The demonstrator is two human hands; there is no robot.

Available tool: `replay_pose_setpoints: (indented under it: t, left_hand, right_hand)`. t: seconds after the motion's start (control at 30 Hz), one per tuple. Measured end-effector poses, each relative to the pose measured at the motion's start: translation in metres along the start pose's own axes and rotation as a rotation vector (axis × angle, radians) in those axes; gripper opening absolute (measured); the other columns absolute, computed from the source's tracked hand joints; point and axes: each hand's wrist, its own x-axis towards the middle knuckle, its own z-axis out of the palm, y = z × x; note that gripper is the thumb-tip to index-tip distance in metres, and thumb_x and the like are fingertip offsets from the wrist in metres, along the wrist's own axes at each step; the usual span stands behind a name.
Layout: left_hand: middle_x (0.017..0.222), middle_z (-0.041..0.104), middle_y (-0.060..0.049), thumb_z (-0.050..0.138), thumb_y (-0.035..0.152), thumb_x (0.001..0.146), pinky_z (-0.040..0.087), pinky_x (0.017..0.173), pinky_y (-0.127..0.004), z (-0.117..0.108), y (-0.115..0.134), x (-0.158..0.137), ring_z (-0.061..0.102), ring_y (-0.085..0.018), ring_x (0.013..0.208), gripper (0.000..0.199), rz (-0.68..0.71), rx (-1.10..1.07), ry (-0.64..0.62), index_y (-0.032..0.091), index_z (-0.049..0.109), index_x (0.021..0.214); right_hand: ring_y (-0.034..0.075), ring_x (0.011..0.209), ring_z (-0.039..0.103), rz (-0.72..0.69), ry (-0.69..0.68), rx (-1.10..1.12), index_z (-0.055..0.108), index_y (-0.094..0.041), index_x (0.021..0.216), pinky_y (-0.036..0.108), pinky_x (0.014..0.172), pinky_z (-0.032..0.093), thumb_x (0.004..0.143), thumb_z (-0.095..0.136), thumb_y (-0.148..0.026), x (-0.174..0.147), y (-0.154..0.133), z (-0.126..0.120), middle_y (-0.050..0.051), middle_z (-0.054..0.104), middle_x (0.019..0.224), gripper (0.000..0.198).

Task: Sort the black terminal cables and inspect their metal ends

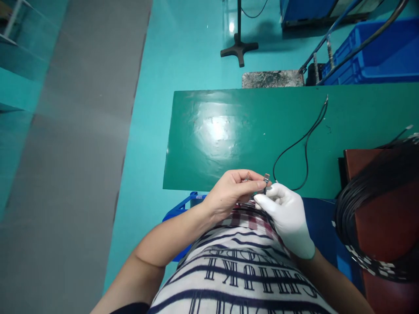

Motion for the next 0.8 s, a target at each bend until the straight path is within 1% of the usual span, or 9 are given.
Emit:
replay_pose_setpoints:
  t: [0.17,0.33,0.4,0.5,0.63,0.8]
  left_hand:
    - [0.07,0.061,-0.001,0.08,0.023,0.067,0.01,0.044,-0.022,0.001,0.001,0.001,0.027,0.0,0.043,0.018,-0.039,-0.072,-0.04,0.012,0.068,0.074]
    - [0.063,0.059,0.0,0.076,0.015,0.063,0.009,0.044,-0.021,0.006,0.007,0.001,0.024,0.0,0.042,0.013,-0.037,-0.106,-0.027,0.01,0.065,0.068]
    - [0.064,0.06,0.0,0.076,0.016,0.064,0.009,0.044,-0.022,0.007,0.007,0.0,0.023,0.0,0.043,0.013,-0.036,-0.1,-0.022,0.01,0.065,0.068]
    - [0.071,0.064,-0.003,0.076,0.018,0.065,0.009,0.045,-0.023,0.006,0.006,0.0,0.024,0.0,0.043,0.014,-0.043,-0.082,-0.025,0.01,0.065,0.069]
    - [0.068,0.061,-0.001,0.076,0.019,0.065,0.008,0.045,-0.024,0.002,0.004,0.0,0.024,-0.001,0.043,0.014,-0.041,-0.037,-0.049,0.012,0.068,0.074]
    - [0.069,0.061,0.0,0.077,0.018,0.067,0.008,0.045,-0.025,0.0,0.002,0.0,0.024,-0.001,0.042,0.013,-0.022,-0.012,-0.056,0.013,0.071,0.077]
  right_hand:
    - [0.011,0.05,0.052,0.018,-0.005,0.021,0.051,-0.018,0.057,0.022,0.048,0.042,0.062,0.075,-0.028,0.0,0.002,0.001,-0.002,0.056,0.054,0.027]
    - [0.011,0.05,0.052,0.079,-0.133,0.085,0.053,-0.018,0.058,0.023,0.051,0.042,0.07,0.069,-0.029,-0.002,-0.003,-0.001,0.0,0.059,0.053,0.023]
    - [0.011,0.05,0.051,0.075,-0.158,0.105,0.054,-0.017,0.059,0.023,0.05,0.041,0.071,0.069,-0.029,-0.003,-0.003,-0.003,0.0,0.059,0.054,0.023]
    - [0.01,0.051,0.051,0.067,-0.175,0.133,0.055,-0.017,0.06,0.022,0.051,0.04,0.073,0.069,-0.029,-0.003,0.0,-0.005,0.0,0.06,0.055,0.022]
    - [0.011,0.054,0.052,0.07,-0.214,0.21,0.056,-0.017,0.063,0.022,0.053,0.04,0.077,0.069,-0.031,-0.003,0.006,-0.008,0.001,0.06,0.058,0.024]
    - [0.009,0.047,0.045,0.075,-0.224,0.217,0.056,-0.017,0.065,0.022,0.048,0.036,0.078,0.069,-0.033,-0.003,0.008,-0.009,0.0,0.06,0.058,0.024]
